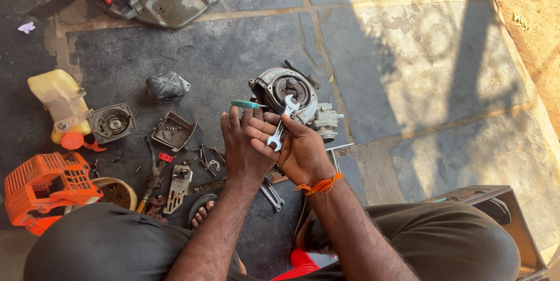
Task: The person sits on a low chair working on a small engine placed on the tiled floor, using a screwdriver and wrenches to loosen and remove parts. They detach a metal bracket, reposition the engine, retrieve tools from a toolbox, and continue unscrewing components from the engine housing.
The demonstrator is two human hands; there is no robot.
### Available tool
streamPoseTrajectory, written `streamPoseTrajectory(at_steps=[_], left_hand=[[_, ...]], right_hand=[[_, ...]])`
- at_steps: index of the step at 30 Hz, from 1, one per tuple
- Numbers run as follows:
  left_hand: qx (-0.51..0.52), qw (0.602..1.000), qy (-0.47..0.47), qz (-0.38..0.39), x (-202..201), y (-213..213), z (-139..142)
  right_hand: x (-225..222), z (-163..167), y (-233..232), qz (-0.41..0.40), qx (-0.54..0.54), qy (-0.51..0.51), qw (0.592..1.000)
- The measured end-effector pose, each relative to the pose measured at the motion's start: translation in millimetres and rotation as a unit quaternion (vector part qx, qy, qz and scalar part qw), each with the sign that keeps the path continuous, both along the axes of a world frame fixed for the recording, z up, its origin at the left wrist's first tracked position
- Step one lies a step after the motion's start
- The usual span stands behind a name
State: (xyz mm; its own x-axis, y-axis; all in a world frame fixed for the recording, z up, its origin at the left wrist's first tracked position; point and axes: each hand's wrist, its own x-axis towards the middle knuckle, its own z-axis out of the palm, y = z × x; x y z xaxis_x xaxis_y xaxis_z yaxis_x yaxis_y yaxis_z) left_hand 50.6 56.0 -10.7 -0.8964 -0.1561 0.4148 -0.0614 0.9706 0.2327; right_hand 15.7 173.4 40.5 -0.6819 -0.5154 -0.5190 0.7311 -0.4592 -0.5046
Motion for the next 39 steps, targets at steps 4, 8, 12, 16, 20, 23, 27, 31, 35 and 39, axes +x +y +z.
streamPoseTrajectory(at_steps=[4, 8, 12, 16, 20, 23, 27, 31, 35, 39], left_hand=[[-0.011, 1.000, 0.015, -0.010, -0.6, 0.7, -3.7], [0.047, 0.998, 0.035, -0.027, -0.6, 0.6, -9.7], [0.080, 0.996, 0.028, -0.034, -1.6, 0.4, -11.6], [0.039, 0.998, 0.047, -0.031, -3.2, 2.3, -8.2], [0.032, 0.998, 0.041, -0.047, -4.8, 2.4, -3.3], [0.069, 0.996, -0.004, -0.059, -5.8, 1.8, -2.2], [0.038, 0.998, -0.046, -0.023, -9.0, 0.2, -5.0], [0.063, 0.997, -0.028, -0.031, -10.3, 0.7, -9.3], [0.048, 0.998, -0.046, -0.023, -9.3, 1.2, -15.5], [0.038, 0.998, -0.053, -0.025, -7.6, -4.2, -25.5]], right_hand=[[1.1, -2.2, -1.9, 0.009, -0.004, 0.013, 1.000], [-5.8, -3.0, 8.5, 0.048, -0.034, -0.001, 0.998], [-20.1, 0.7, 21.4, 0.134, -0.041, -0.006, 0.990], [-19.5, -1.1, 21.3, 0.107, -0.023, -0.025, 0.994], [-17.6, -5.4, 20.7, 0.098, 0.005, -0.018, 0.995], [-13.4, -11.2, 21.8, 0.087, 0.043, 0.009, 0.995], [-0.5, -28.3, 14.9, 0.035, -0.083, 0.017, 0.996], [10.8, -46.4, 5.0, -0.036, -0.209, -0.061, 0.975], [17.3, -48.8, -4.7, -0.022, -0.449, -0.086, 0.889], [20.3, -44.0, -12.9, -0.055, -0.472, -0.128, 0.871]])
